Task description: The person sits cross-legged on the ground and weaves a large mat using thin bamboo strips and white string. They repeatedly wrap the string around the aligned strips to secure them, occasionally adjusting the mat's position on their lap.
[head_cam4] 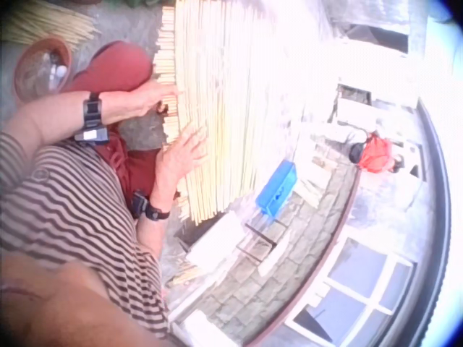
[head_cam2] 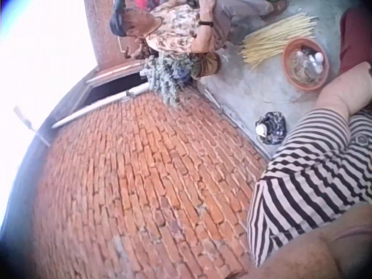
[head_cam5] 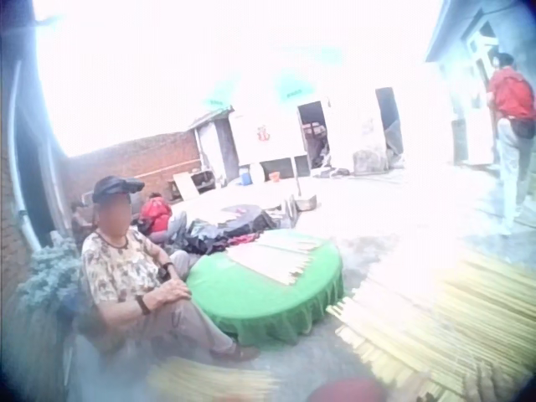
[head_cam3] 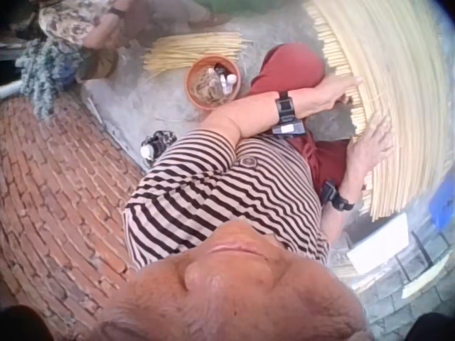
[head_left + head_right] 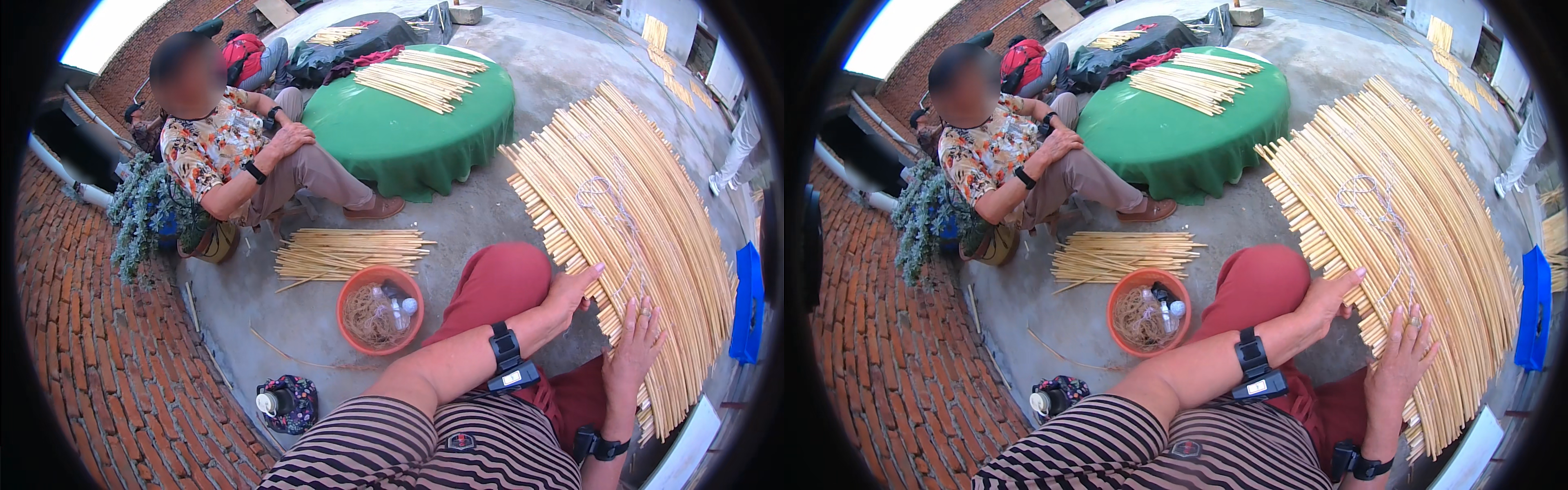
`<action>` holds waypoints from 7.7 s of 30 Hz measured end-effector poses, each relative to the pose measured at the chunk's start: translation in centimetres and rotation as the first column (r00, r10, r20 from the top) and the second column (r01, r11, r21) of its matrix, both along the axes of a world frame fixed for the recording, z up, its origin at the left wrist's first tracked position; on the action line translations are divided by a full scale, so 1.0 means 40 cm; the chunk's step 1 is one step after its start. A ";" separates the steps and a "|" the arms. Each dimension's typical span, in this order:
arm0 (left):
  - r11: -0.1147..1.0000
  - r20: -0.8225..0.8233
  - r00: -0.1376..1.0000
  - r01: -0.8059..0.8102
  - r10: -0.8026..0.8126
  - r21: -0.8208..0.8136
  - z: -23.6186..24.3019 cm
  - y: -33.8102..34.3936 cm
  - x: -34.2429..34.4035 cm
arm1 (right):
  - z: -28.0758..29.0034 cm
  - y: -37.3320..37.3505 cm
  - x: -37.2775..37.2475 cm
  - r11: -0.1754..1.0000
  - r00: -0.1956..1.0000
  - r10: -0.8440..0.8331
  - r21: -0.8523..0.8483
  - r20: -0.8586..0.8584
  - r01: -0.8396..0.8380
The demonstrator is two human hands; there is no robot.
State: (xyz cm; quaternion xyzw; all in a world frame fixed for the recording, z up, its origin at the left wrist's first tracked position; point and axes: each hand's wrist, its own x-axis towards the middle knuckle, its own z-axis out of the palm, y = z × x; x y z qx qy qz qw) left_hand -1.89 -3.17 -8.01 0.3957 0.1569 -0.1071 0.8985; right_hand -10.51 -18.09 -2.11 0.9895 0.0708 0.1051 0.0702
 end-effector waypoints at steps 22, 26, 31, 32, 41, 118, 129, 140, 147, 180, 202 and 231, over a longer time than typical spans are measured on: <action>0.988 0.016 0.988 0.155 -0.154 -0.016 0.038 0.019 0.004 | 0.019 -0.037 0.026 0.985 0.995 0.045 0.164 0.090 -0.060; 0.987 -0.006 0.987 0.158 -0.158 0.012 0.038 0.022 0.001 | 0.034 -0.039 0.021 0.977 0.996 0.072 0.196 0.047 -0.080; 0.980 -0.005 0.983 0.183 -0.183 0.075 0.047 0.031 0.001 | 0.047 -0.123 -0.004 0.167 0.973 0.005 0.959 0.230 -0.227; 0.980 0.004 0.983 0.185 -0.186 0.069 0.045 0.027 0.001 | 0.043 -0.129 -0.013 -0.045 0.957 -0.182 0.971 0.224 -0.236; 0.973 -0.058 0.980 0.198 -0.193 0.120 0.100 -0.002 -0.014 | 0.118 -0.145 0.063 0.423 0.978 -0.194 0.906 0.072 0.017; 0.262 0.174 0.196 0.736 -0.965 0.624 0.365 -0.088 0.130 | 0.221 -0.234 0.070 -0.601 0.969 0.230 0.770 -0.088 0.213; -0.044 -0.107 0.086 0.539 -0.991 0.841 0.419 -0.019 0.243 | 0.222 -0.248 0.050 -0.609 0.895 -0.416 0.681 0.163 -0.407; -0.697 -0.583 0.601 0.059 -0.547 0.715 0.610 0.307 0.682 | 0.213 -0.552 -0.105 -0.280 0.483 -0.787 0.474 0.385 -0.835; 0.106 0.269 0.796 -0.253 -0.543 0.962 0.700 0.279 0.812 | 0.213 -0.501 -0.053 0.020 0.465 -0.711 0.676 0.528 -0.737; 0.966 -0.088 0.991 0.081 -0.105 -0.247 0.069 0.044 0.052 | 0.162 -0.021 0.165 0.505 0.974 0.085 0.852 -0.210 0.140; 0.991 0.001 0.997 0.073 -0.073 -0.114 0.071 0.055 0.056 | 0.188 0.039 0.166 0.709 0.985 0.021 0.697 -0.171 0.106; 0.992 -0.016 0.997 0.070 -0.072 -0.104 0.070 0.050 0.058 | 0.207 0.049 0.185 0.701 0.971 0.063 0.703 -0.231 0.122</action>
